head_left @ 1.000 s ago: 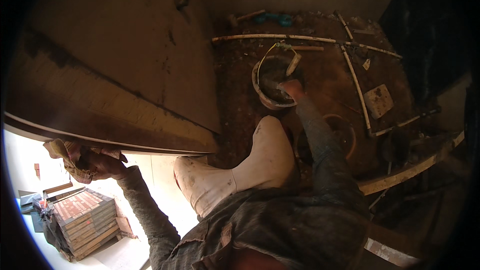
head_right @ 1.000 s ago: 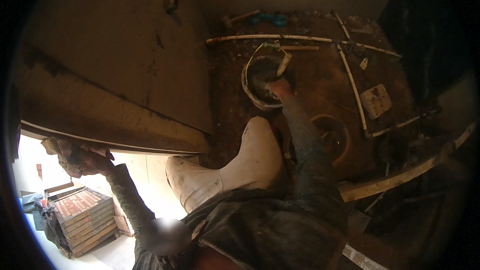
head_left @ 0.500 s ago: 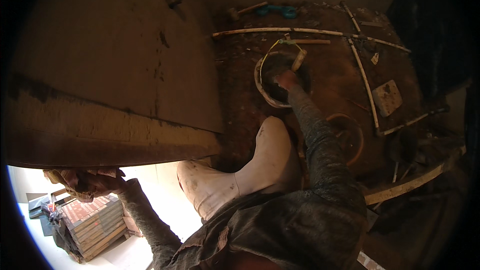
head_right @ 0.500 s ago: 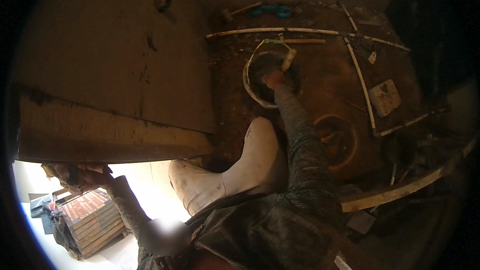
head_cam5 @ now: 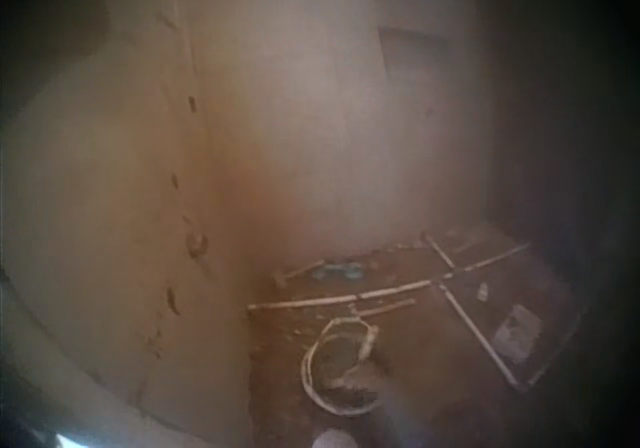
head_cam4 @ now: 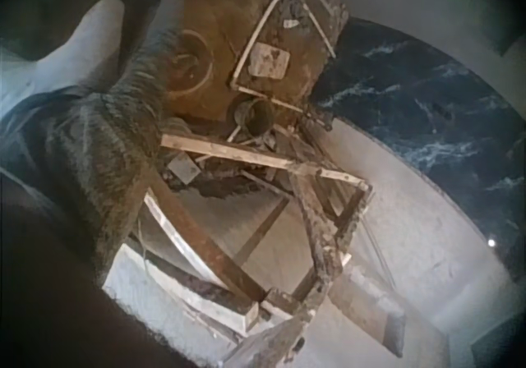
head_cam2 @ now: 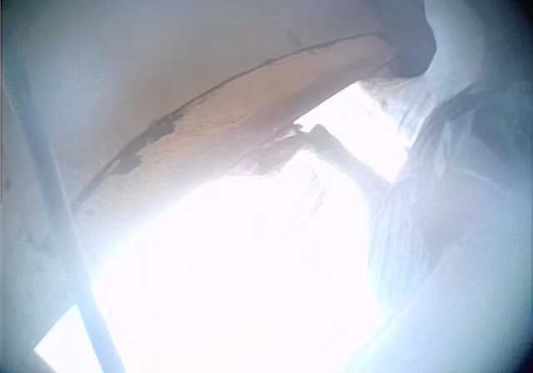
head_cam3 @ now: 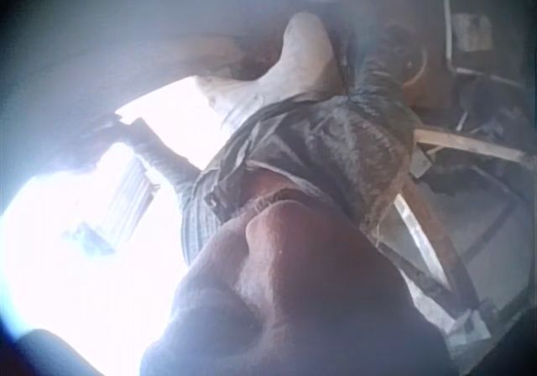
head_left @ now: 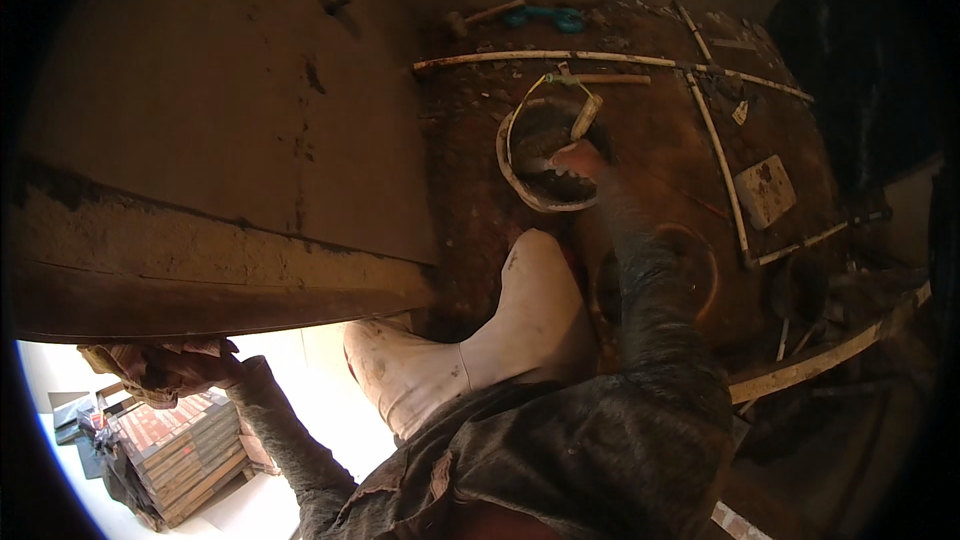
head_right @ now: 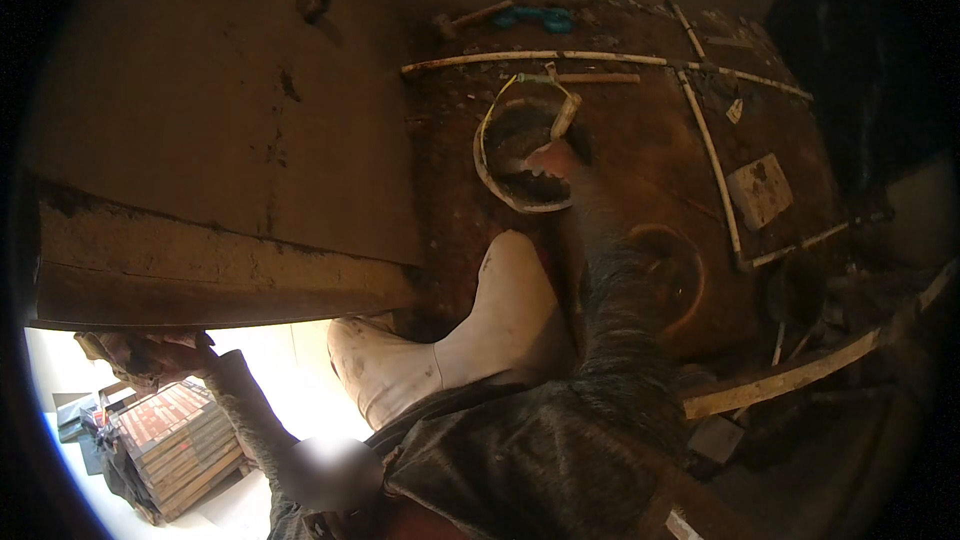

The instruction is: The person applies a substance to a wall gap using a small trowel and wipes the area with a cloth. They then handle a packaged item, removing a small piece from it.

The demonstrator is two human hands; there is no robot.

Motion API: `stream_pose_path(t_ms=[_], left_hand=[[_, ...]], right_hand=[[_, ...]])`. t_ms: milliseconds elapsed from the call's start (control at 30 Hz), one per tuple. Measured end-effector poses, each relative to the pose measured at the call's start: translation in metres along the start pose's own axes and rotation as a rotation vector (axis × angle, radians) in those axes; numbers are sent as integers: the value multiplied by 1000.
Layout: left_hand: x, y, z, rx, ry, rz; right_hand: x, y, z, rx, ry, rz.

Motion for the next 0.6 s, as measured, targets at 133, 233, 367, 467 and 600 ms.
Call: stream_pose_path(t_ms=[133, 233, 367, 467, 600], left_hand=[[2, 3, 0, -14, 17, 15], [4, 4, -2, -35, 28, 41], [15, 19, -13, 18, 31, 146], [5, 12, -8, 56, -78, 131], [5, 2, 1, 173, 85, 136]], right_hand=[[-13, -15, -31, -157, 100, 63], [-15, -22, -31, -254, 100, 46], [-13, -25, -16, -423, 79, 193], [-7, -22, -2, -209, 25, 99], [4, -17, 4, -203, -7, 113]])
Point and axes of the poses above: each hand's wrist, its own x-axis towards the middle knuckle, its own z-axis out of the palm, y = z × x, the point moved 8 cm from there along x, towards the middle knuckle, and after that the axes turned 7 degrees about z, right-handed, at the moved point
